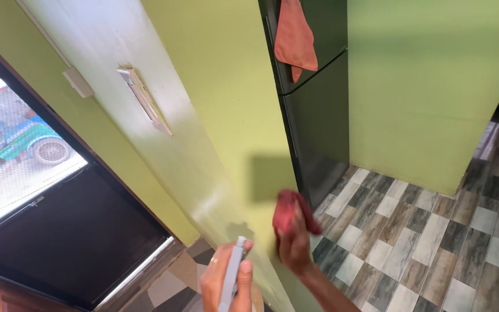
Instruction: Cleaning and wiping the walls of a room using a spray bottle and a cloth.
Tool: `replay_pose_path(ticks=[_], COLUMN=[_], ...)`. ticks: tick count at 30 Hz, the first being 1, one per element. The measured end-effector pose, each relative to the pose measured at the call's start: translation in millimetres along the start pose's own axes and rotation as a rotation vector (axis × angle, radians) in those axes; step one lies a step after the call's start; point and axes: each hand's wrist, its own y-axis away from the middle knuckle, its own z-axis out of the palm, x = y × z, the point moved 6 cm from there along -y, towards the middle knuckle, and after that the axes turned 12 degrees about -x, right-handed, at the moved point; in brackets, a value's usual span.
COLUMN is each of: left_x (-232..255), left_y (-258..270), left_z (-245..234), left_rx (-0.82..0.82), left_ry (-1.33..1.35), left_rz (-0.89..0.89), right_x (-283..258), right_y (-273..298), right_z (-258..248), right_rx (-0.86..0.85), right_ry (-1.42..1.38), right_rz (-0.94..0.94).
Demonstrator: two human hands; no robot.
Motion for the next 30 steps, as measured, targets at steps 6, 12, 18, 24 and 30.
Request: replay_pose_path(ticks=[6, 12, 18, 24, 30], left_x=[-11.2, -31.6, 2.2, 77.0, 53.8], left_y=[5.4, 11.6, -14.1, -43.1, -37.0], left_z=[12.6, -0.7, -24.4, -49.7, -59.8], left_rx=[-0.036, 0.061, 0.058, 0.14, 0.205], left_ry=[0.047, -0.039, -0.03, -0.056, 0.039], left_rz=[-0.087, 0.093, -0.038, 0.222, 0.035], right_x=[-3.4, 1.7, -26.8, -84.7, -18.3], right_y=[-71.7, 14.3, -126.7, -218.7, -80.1], right_z=[-11.1, 15.0, -20.6, -36.3, -5.0], right_rx=[0.096, -0.062, 0.077, 0.002, -0.006], right_ry=[-0.078, 0.078, 0.085, -0.052, -0.234], right_rz=[0.157, -0.143, -0.066, -0.188, -0.404])
